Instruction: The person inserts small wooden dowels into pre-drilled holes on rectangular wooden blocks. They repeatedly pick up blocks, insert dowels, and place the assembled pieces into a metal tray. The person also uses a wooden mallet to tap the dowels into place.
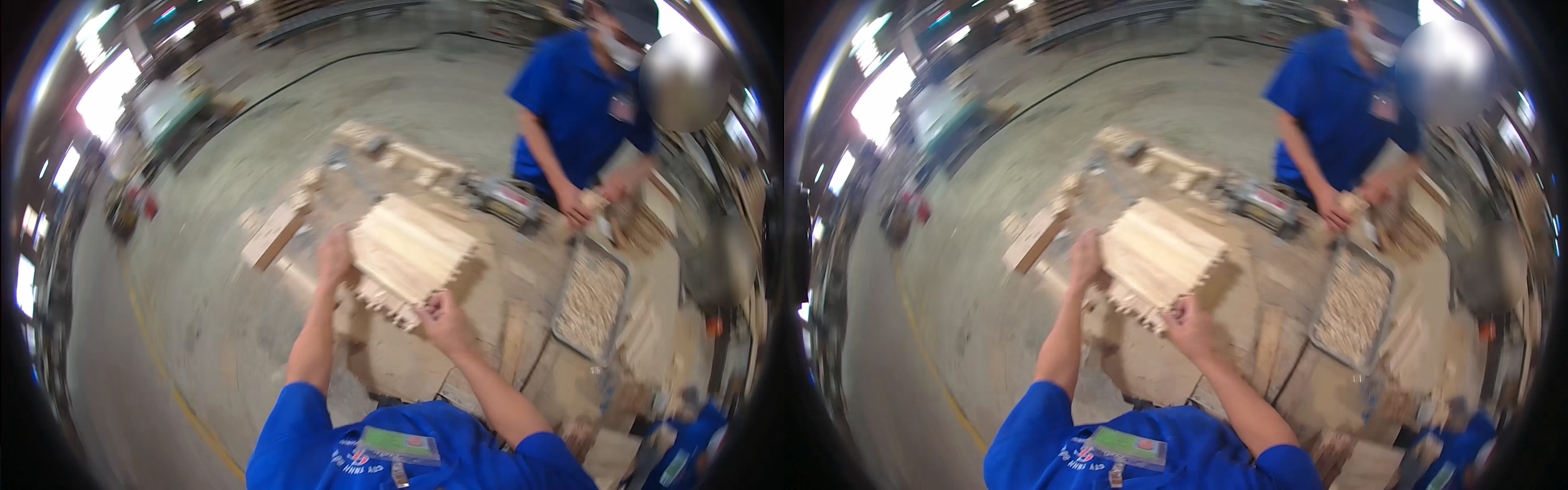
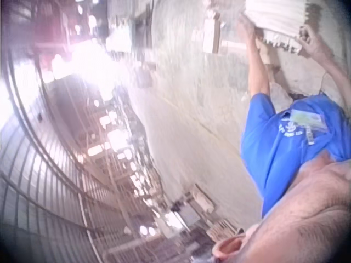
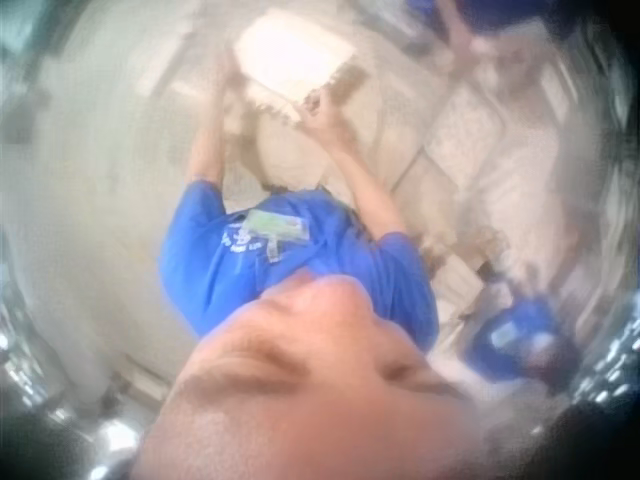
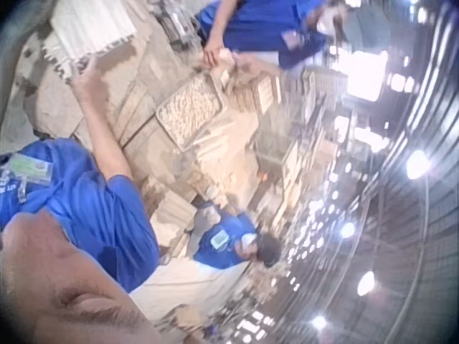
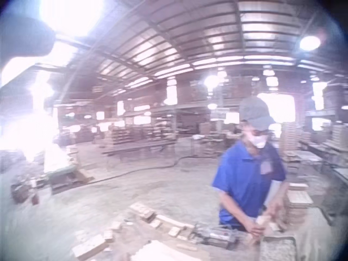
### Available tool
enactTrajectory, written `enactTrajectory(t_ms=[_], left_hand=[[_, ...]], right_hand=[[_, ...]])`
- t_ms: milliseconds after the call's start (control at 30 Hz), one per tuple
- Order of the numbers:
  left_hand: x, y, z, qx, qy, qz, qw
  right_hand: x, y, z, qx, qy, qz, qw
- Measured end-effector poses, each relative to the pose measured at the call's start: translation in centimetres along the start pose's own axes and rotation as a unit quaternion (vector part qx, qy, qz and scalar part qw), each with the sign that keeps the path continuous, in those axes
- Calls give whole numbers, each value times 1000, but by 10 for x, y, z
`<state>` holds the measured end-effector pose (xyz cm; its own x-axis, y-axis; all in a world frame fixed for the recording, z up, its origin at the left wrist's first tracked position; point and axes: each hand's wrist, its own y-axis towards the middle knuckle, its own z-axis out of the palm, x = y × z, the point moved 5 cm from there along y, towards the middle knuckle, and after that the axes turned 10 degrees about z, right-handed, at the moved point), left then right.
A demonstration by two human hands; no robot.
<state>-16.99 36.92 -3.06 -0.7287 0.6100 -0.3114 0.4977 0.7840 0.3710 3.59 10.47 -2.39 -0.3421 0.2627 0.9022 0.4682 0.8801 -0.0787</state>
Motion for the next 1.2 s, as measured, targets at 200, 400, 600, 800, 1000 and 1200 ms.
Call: enactTrajectory(t_ms=[200,400,600,800,1000,1200], left_hand=[[-26,2,-1,-16,-213,-55,975],[-35,7,-4,-30,-360,-171,917],[-19,-7,-44,-137,-285,-155,936],[0,-50,-62,-167,-301,-260,902],[-5,-48,-71,-142,-283,-247,916],[-24,-23,-106,-244,-313,-120,910]], right_hand=[[-10,-4,-11,-53,3,-94,994],[-48,-25,-113,-75,108,20,991],[-195,-42,-350,-549,58,165,817],[-240,-97,-488,-594,-188,524,581],[-288,-118,-515,-447,-164,618,625],[-296,-116,-496,-539,-96,528,649]])
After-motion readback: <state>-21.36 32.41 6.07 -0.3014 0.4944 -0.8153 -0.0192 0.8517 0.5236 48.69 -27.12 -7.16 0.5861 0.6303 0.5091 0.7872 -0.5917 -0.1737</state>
